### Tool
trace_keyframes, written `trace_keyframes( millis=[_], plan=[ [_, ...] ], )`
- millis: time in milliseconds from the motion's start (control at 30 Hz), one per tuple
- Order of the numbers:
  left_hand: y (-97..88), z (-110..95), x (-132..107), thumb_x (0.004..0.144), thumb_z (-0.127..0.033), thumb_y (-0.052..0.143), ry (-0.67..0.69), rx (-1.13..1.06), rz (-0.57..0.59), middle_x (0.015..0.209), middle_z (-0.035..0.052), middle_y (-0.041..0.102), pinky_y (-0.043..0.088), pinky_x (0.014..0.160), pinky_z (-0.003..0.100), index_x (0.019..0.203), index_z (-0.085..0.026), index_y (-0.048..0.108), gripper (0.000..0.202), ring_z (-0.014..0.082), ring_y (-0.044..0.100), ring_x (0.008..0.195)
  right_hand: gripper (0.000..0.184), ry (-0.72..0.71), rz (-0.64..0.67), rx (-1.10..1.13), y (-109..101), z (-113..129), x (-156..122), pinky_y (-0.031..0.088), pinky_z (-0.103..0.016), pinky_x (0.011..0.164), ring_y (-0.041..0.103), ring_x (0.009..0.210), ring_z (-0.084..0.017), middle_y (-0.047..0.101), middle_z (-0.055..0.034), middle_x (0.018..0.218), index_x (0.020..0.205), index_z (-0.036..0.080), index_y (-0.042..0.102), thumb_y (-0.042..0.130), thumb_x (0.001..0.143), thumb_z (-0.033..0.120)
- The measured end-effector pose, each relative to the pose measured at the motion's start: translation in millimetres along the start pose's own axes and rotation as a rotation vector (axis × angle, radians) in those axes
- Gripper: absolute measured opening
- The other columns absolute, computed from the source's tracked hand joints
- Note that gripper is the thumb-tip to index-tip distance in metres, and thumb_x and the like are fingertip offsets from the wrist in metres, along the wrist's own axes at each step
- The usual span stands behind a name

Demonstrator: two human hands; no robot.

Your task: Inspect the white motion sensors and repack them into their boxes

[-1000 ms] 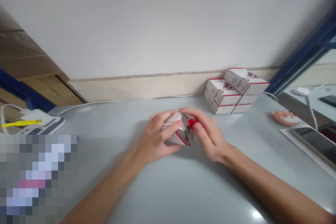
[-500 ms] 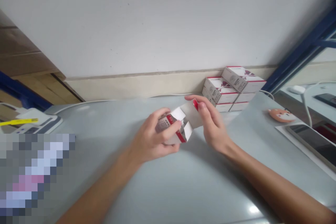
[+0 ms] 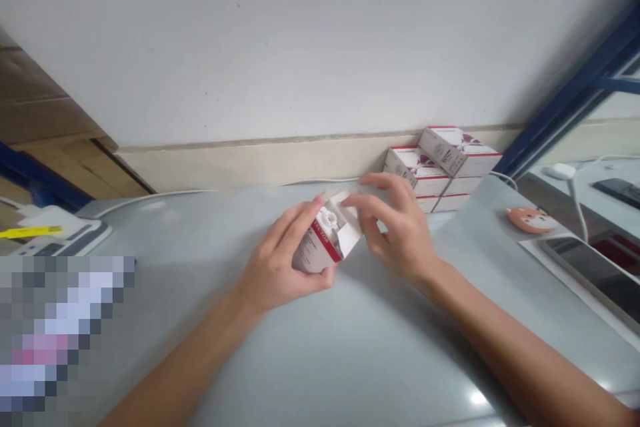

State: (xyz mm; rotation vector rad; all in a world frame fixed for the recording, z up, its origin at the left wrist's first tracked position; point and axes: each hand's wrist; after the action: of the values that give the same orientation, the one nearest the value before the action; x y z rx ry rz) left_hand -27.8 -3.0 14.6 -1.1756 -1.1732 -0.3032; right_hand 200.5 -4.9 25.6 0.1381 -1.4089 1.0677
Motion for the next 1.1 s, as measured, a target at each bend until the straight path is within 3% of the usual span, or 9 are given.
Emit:
trace_keyframes(
  millis=[100,233,333,433,600,833,967,1100],
  plan=[
    [1.9,0.5,-1.6,0.071,-0.019,0.078,-0.048,0.022,-0.021,0.144,0.014,0.066,0.065,0.098,0.038,0.166,-0.02,0.035,0.104,0.0299,0.073,0.116,0.043,-0.079,0.06,0.158,-6.8,1.9,2.7,0.053,-0.047,0.098,0.064,0.116,-0.027,0.069,-0.0081,0.121,0.103,0.026,0.074,0.051,0.087,-0.005],
    [1.6,1.5,-2.7,0.07,-0.02,0.077,-0.068,0.014,-0.021,0.141,0.0132,0.068,0.064,0.097,0.036,0.165,-0.019,0.036,0.104,0.03,0.073,0.115,0.034,0.007,0.076,0.43,-19.3,3.5,7.9,0.051,-0.046,0.097,0.065,0.111,-0.026,0.073,-0.0039,0.102,0.077,0.024,0.069,0.051,0.084,-0.004],
    [0.3,2.3,-2.6,0.071,-0.019,0.075,-0.104,-0.017,0.003,0.138,0.0129,0.069,0.064,0.094,0.035,0.166,-0.019,0.035,0.103,0.0289,0.074,0.113,0.03,0.058,0.199,0.508,-24.0,5.1,10.0,0.05,-0.044,0.094,0.066,0.105,-0.025,0.072,-0.0024,0.1,0.069,0.023,0.065,0.053,0.082,-0.001],
    [-0.1,2.6,-2.0,0.072,-0.02,0.074,-0.094,-0.014,0.002,0.137,0.0134,0.07,0.065,0.094,0.036,0.165,-0.019,0.035,0.101,0.0291,0.074,0.113,0.025,0.107,0.251,0.484,-23.7,9.1,10.1,0.049,-0.042,0.09,0.066,0.099,-0.022,0.07,-0.0031,0.102,0.075,0.023,0.067,0.056,0.086,0.003],
    [-1.2,1.4,0.6,0.074,-0.022,0.075,0.01,0.067,0.004,0.14,0.0143,0.07,0.065,0.096,0.039,0.164,-0.018,0.036,0.098,0.0299,0.075,0.112,0.021,0.158,0.293,0.446,-19.4,12.4,10.4,0.048,-0.039,0.088,0.062,0.088,-0.019,0.069,-0.0012,0.095,0.119,0.026,0.07,0.067,0.098,0.02],
    [-6.8,2.0,6.6,0.078,-0.021,0.074,0.121,0.123,0.07,0.129,0.0129,0.075,0.065,0.096,0.038,0.161,-0.017,0.043,0.088,0.0272,0.077,0.103,0.017,0.163,0.331,0.349,-9.4,6.1,7.6,0.046,-0.036,0.081,0.061,0.081,-0.017,0.066,0.0015,0.084,0.118,0.028,0.073,0.07,0.102,0.034],
    [-6.5,2.7,7.0,0.078,-0.021,0.073,0.098,0.137,0.062,0.132,0.0126,0.074,0.065,0.096,0.039,0.161,-0.019,0.042,0.089,0.0283,0.077,0.106,0.011,0.18,0.212,0.319,-12.0,8.8,8.3,0.048,-0.039,0.082,0.063,0.078,-0.018,0.068,0.0005,0.084,0.109,0.027,0.073,0.07,0.1,0.032],
    [-4.0,4.0,4.6,0.078,-0.024,0.075,0.057,0.15,0.022,0.134,0.0129,0.073,0.066,0.093,0.04,0.162,-0.019,0.04,0.092,0.0299,0.077,0.109,0.014,0.304,-0.102,0.254,-23.9,2.4,15.6,0.052,-0.039,0.081,0.066,0.084,-0.022,0.072,-0.0036,0.09,0.11,0.026,0.071,0.063,0.103,0.035]
  ],
)
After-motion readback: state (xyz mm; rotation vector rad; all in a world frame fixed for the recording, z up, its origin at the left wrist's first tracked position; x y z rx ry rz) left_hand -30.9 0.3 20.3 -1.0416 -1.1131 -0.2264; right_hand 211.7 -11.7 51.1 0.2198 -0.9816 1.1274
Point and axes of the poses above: each hand's wrist, its own x-axis towards the middle knuckle, its own y-axis out of the palm, z = x × y
